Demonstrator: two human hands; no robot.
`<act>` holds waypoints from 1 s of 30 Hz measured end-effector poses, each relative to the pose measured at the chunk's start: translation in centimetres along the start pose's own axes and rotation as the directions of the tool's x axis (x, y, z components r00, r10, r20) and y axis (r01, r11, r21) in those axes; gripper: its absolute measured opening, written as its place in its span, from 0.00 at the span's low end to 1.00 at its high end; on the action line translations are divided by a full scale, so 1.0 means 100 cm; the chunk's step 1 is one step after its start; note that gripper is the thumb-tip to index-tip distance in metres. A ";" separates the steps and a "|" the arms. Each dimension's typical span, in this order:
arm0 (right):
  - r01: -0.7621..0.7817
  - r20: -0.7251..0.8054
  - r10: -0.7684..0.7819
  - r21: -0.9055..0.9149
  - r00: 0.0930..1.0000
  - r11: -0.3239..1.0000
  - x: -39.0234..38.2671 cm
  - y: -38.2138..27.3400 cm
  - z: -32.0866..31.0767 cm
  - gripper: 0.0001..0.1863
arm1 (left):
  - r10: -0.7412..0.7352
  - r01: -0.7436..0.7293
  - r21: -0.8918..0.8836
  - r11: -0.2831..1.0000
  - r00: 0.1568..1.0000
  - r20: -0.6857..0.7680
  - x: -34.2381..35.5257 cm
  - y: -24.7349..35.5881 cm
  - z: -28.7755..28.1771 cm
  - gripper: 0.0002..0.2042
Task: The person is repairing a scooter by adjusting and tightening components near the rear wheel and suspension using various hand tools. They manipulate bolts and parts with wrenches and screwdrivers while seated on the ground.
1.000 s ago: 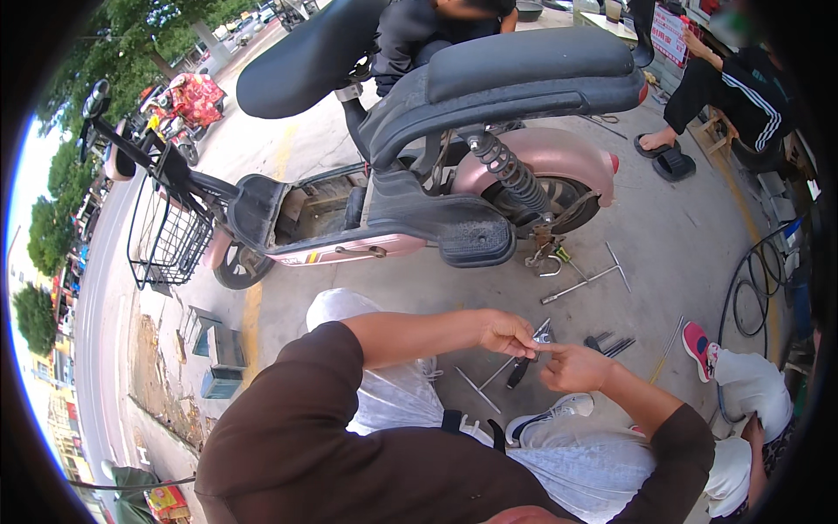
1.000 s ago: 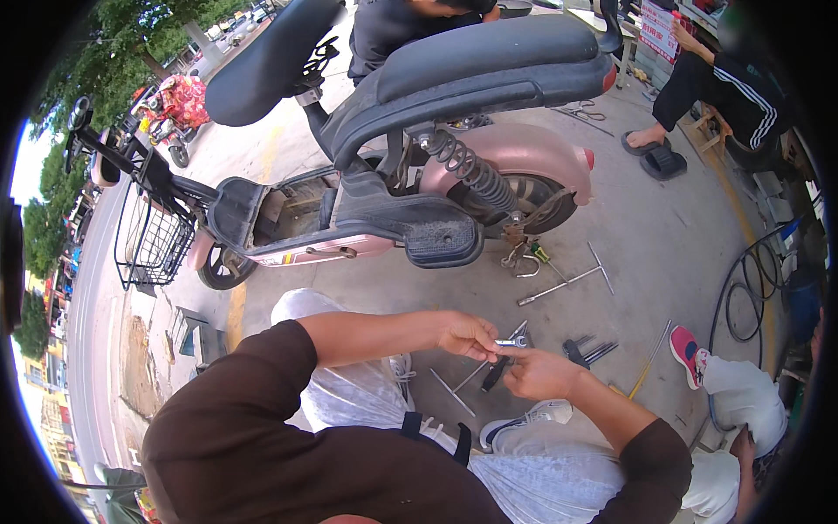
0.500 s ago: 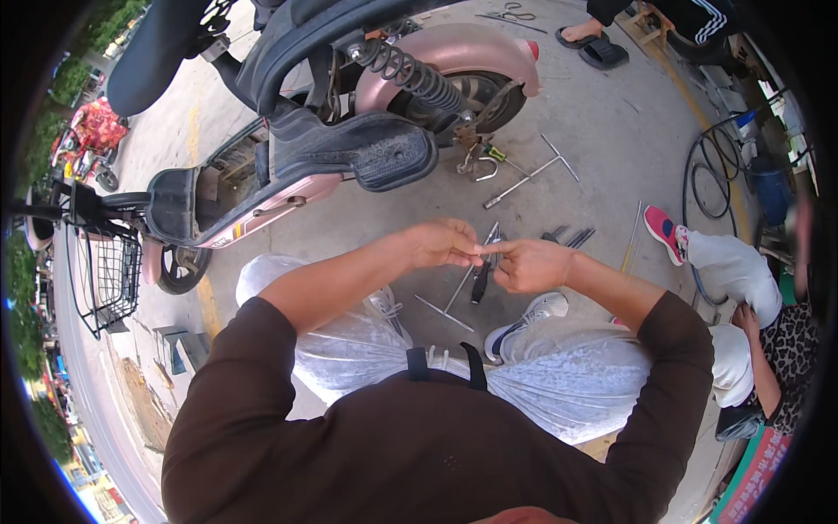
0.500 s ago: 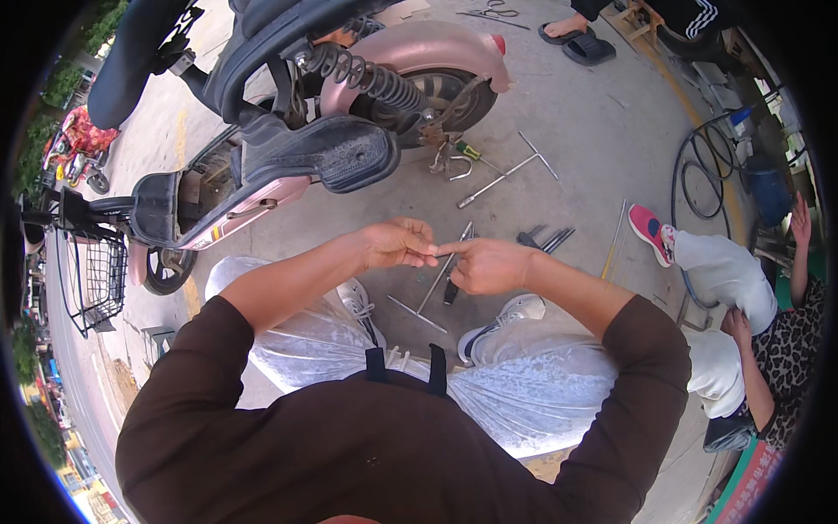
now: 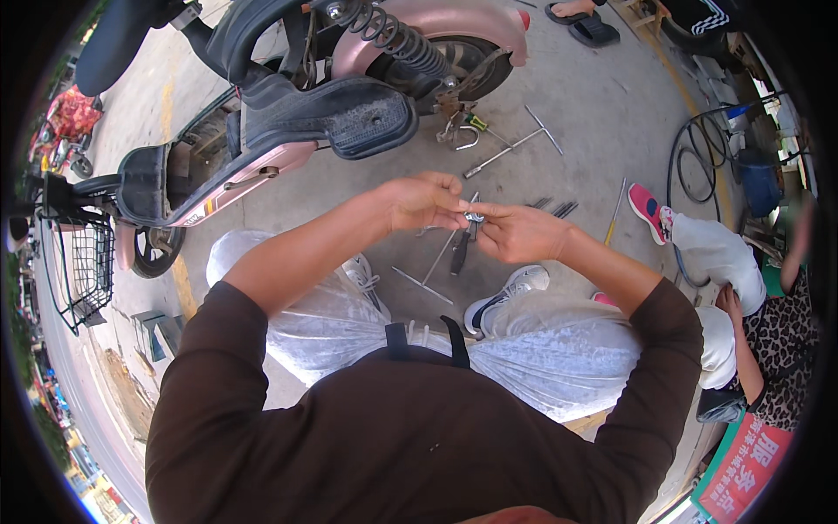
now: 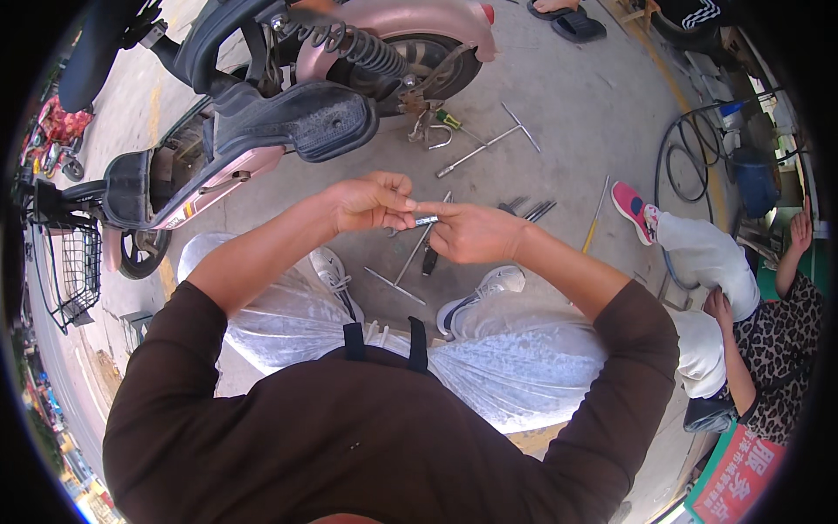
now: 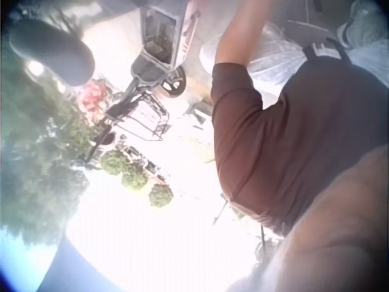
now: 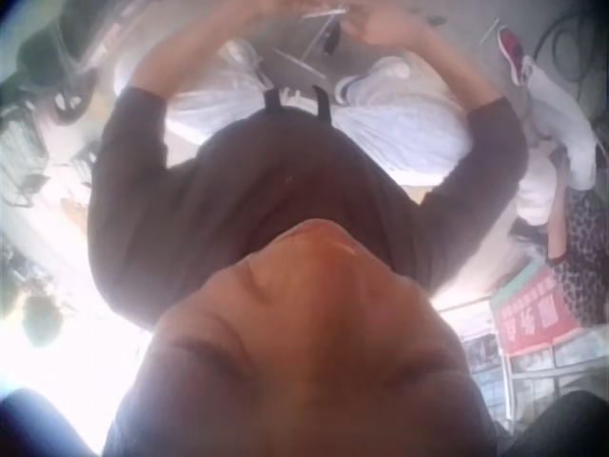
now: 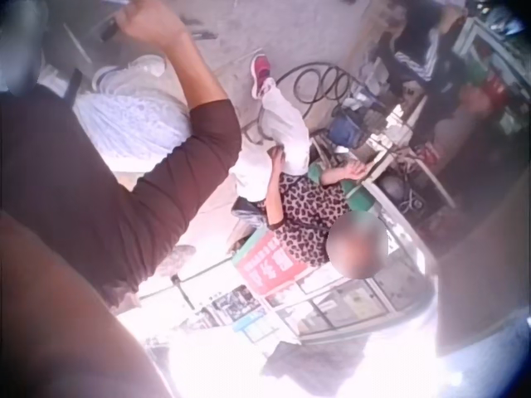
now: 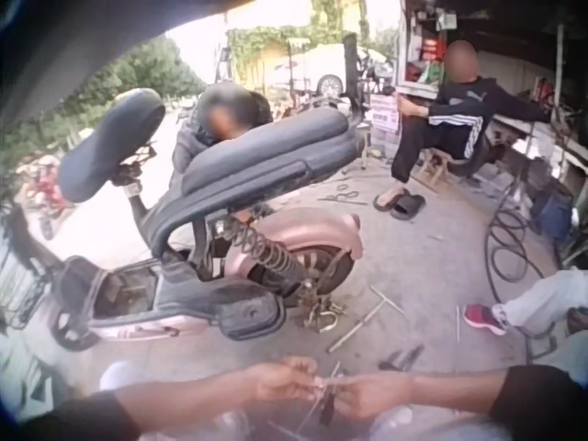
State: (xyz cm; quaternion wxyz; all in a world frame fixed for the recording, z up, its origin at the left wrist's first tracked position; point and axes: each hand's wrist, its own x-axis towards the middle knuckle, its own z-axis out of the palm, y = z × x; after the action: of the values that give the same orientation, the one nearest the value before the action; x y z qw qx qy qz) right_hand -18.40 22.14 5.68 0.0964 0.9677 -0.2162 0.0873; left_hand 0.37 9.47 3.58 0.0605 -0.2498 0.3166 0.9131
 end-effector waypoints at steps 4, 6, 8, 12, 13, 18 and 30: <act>-0.035 -0.021 0.035 -0.021 0.999 0.999 -0.001 -0.004 -0.001 0.06 | 0.006 -0.006 -0.029 1.000 1.000 0.028 -0.003 0.003 0.006 0.07; -0.074 -0.017 0.073 -0.039 0.997 0.997 -0.007 -0.006 -0.001 0.06 | 0.045 -0.041 -0.063 0.997 0.997 0.065 -0.007 0.007 0.004 0.06; -0.107 -0.019 0.106 -0.050 0.994 0.993 -0.010 -0.006 -0.003 0.05 | 0.075 -0.066 -0.090 0.994 0.991 0.108 -0.010 0.011 0.002 0.07; -0.148 -0.047 0.146 -0.029 0.988 0.989 -0.009 -0.005 -0.003 0.05 | 0.103 -0.087 -0.109 0.990 0.983 0.151 -0.007 0.010 0.000 0.09; -0.154 -0.059 0.152 -0.018 0.987 0.988 -0.008 -0.005 -0.002 0.05 | 0.106 -0.091 -0.107 0.990 0.983 0.148 -0.006 0.009 -0.002 0.09; -0.202 -0.010 0.202 0.010 0.979 0.979 -0.014 -0.002 -0.001 0.06 | 0.102 -0.092 -0.086 0.992 0.988 0.116 -0.002 0.010 -0.009 0.08; -0.722 0.330 0.668 0.068 0.667 0.689 -0.042 0.085 0.069 0.07 | 0.712 -0.134 0.938 -0.320 0.619 0.331 0.003 0.045 -0.029 0.17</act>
State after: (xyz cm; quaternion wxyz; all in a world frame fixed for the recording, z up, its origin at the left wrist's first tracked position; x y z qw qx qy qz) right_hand -24.99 14.75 -0.65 -0.0699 0.8175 -0.5717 0.0006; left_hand 0.07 4.17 3.94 -0.2056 -0.1558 0.9343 0.2461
